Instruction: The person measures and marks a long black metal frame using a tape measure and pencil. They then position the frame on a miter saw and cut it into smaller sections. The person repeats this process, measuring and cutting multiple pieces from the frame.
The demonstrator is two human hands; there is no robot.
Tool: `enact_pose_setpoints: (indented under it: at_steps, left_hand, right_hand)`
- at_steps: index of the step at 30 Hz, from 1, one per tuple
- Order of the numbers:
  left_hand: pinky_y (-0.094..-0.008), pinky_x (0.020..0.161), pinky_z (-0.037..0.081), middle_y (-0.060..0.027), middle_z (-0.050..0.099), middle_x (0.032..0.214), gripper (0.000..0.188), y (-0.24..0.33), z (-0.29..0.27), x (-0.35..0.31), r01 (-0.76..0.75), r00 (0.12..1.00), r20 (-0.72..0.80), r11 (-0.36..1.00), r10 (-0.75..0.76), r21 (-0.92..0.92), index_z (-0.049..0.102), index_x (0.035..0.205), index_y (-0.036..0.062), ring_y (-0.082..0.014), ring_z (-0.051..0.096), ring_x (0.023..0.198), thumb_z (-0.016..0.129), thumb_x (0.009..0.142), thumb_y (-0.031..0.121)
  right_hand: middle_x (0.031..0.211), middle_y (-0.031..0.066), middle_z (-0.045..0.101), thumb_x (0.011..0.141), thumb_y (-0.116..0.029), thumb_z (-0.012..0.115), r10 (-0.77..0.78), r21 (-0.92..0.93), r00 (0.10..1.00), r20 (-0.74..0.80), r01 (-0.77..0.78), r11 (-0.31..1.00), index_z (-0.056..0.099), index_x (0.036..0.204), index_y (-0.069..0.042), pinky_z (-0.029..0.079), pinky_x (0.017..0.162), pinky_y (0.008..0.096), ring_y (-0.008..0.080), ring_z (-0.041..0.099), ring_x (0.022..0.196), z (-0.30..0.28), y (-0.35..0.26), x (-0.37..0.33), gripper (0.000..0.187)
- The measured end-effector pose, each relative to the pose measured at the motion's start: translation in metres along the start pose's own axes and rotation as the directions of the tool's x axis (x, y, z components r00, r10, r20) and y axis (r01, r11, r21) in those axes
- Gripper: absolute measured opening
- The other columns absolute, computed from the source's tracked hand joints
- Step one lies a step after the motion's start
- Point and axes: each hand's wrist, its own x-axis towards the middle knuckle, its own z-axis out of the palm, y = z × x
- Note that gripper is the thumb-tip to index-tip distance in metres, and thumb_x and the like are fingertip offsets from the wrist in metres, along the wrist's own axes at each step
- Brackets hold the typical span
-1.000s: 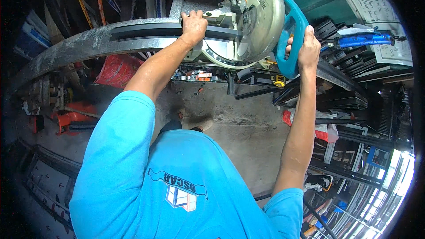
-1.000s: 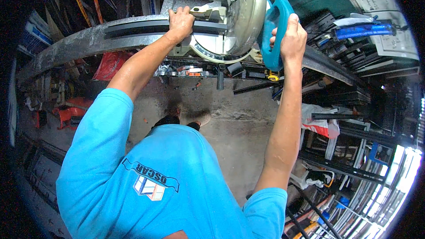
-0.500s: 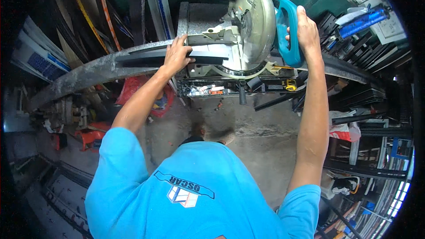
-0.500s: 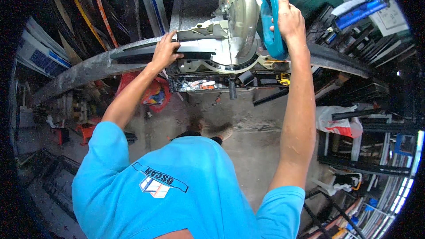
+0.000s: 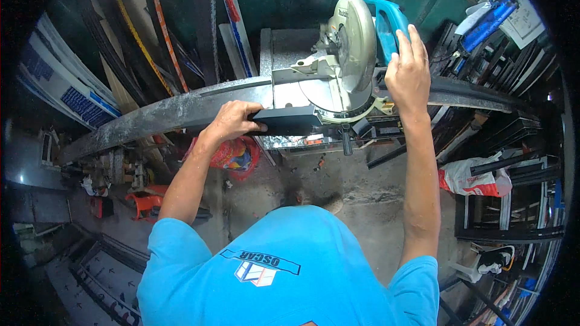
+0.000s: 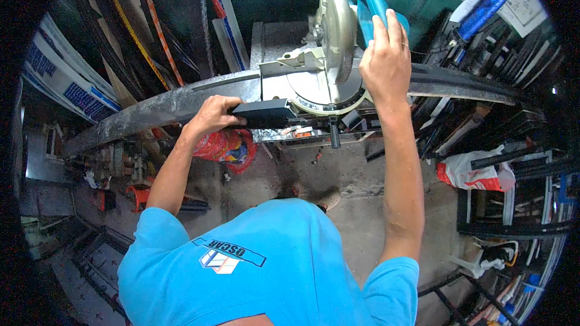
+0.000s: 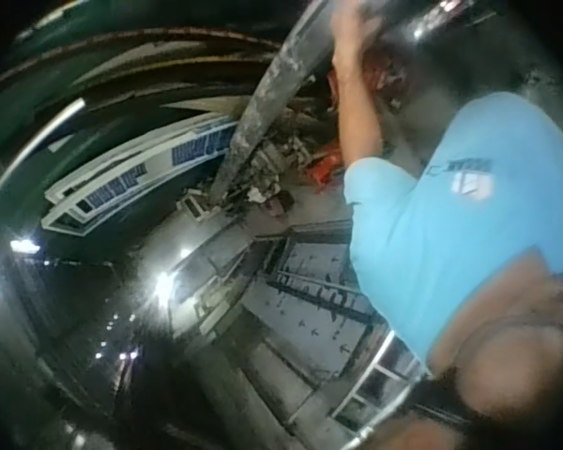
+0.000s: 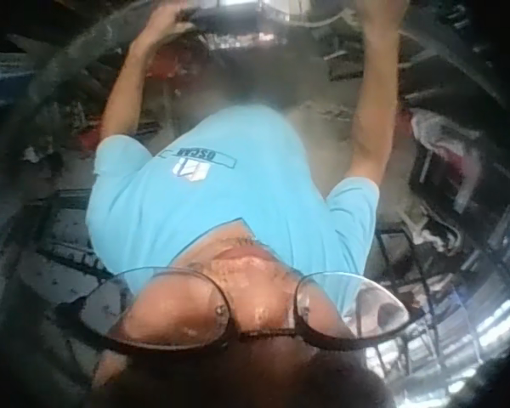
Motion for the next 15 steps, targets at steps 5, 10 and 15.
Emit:
enact_pose_setpoints:
  at_steps: [5, 10, 15]
  left_hand:
    - [-0.0332, 0.072, 0.05, -0.0032, 0.072, 0.082, 0.03, -0.008, 0.009, -0.005, 0.028, 0.997, 0.078, 0.946, -0.003, -0.323, 0.073, 0.103, 0.0023, -0.014, 0.064, 0.076, 0.084, 0.078, 0.015]
    - [-0.0265, 0.082, 0.051, 0.0015, 0.07, 0.095, 0.03, -0.003, 0.022, -0.005, 0.107, 0.984, 0.178, 0.787, 0.004, -0.608, 0.07, 0.109, -0.0045, -0.0073, 0.061, 0.088, 0.078, 0.08, -0.002]
    - [-0.0264, 0.083, 0.051, 0.0002, 0.07, 0.097, 0.031, -0.002, 0.038, -0.009, 0.118, 0.985, 0.172, 0.716, 0.003, -0.688, 0.071, 0.109, -0.0026, -0.0081, 0.062, 0.091, 0.079, 0.08, -0.002]
  right_hand:
    - [0.149, 0.0245, 0.048, 0.088, -0.011, 0.064, -0.007, 0.033, 1.0, -0.009, 0.007, 0.999, 0.061, 0.128, 0.007, 0.032, 0.12, 0.0467, 0.0423, 0.043, 0.139, -0.017, -0.015, -0.006, 0.044]
    - [0.147, 0.0245, 0.05, 0.088, -0.011, 0.065, 0.037, 0.113, 0.999, -0.024, -0.034, 0.993, 0.064, 0.124, 0.004, 0.033, 0.119, 0.0458, 0.0421, 0.044, 0.138, -0.028, -0.026, -0.017, 0.039]
    - [0.1, 0.0158, 0.064, 0.088, -0.023, 0.072, 0.099, 0.523, 0.975, 0.197, -0.19, 0.831, 0.066, 0.095, -0.001, 0.053, 0.084, 0.0418, 0.0321, 0.066, 0.095, -0.046, -0.08, -0.058, 0.024]
